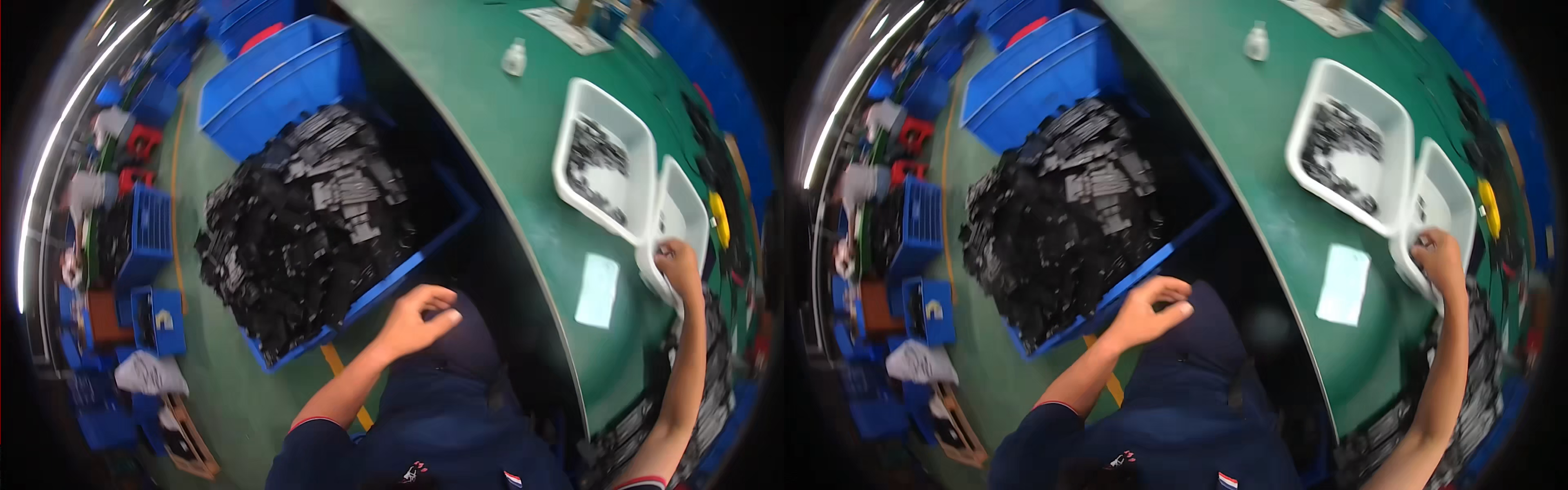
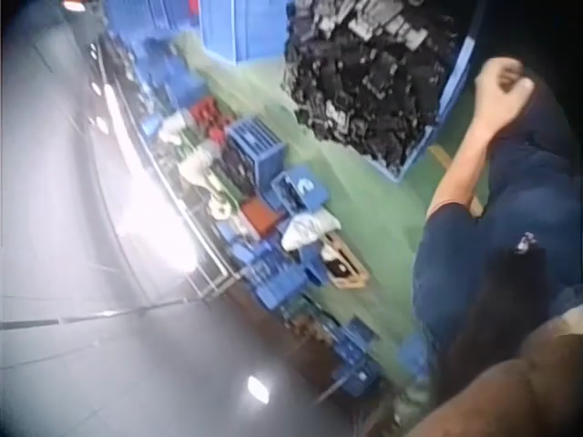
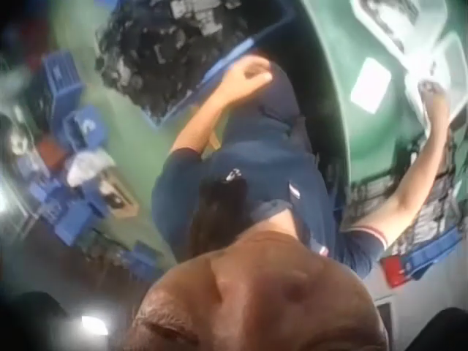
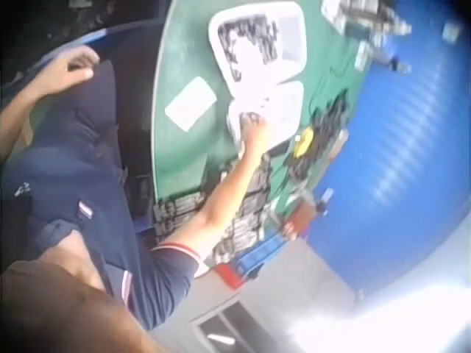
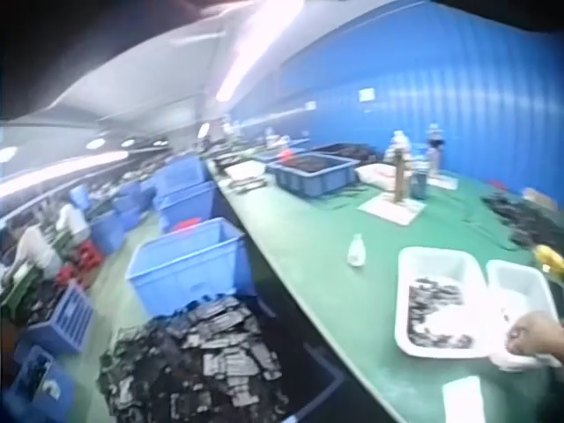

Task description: The person assembles small black plastic components onto a larger base part by hand, taking the components from a parts bin and attaching them to the base.

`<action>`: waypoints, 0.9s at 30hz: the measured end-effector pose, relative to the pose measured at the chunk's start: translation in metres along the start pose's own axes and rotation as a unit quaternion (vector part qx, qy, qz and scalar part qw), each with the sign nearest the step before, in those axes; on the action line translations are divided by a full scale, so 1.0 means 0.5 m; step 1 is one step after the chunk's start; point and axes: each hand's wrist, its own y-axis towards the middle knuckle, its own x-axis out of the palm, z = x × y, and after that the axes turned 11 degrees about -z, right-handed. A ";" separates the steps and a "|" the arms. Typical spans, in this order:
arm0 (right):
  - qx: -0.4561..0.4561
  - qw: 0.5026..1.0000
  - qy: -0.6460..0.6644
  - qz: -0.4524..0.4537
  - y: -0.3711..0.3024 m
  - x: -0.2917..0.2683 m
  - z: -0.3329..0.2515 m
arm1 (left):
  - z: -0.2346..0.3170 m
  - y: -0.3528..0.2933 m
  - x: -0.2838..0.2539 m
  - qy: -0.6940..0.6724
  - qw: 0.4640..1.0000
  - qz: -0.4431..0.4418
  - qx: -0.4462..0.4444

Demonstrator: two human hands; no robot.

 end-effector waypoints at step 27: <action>0.037 0.913 0.391 0.113 -0.061 -0.013 -0.132 | -0.273 -0.001 -0.596 0.271 0.762 0.492 -0.323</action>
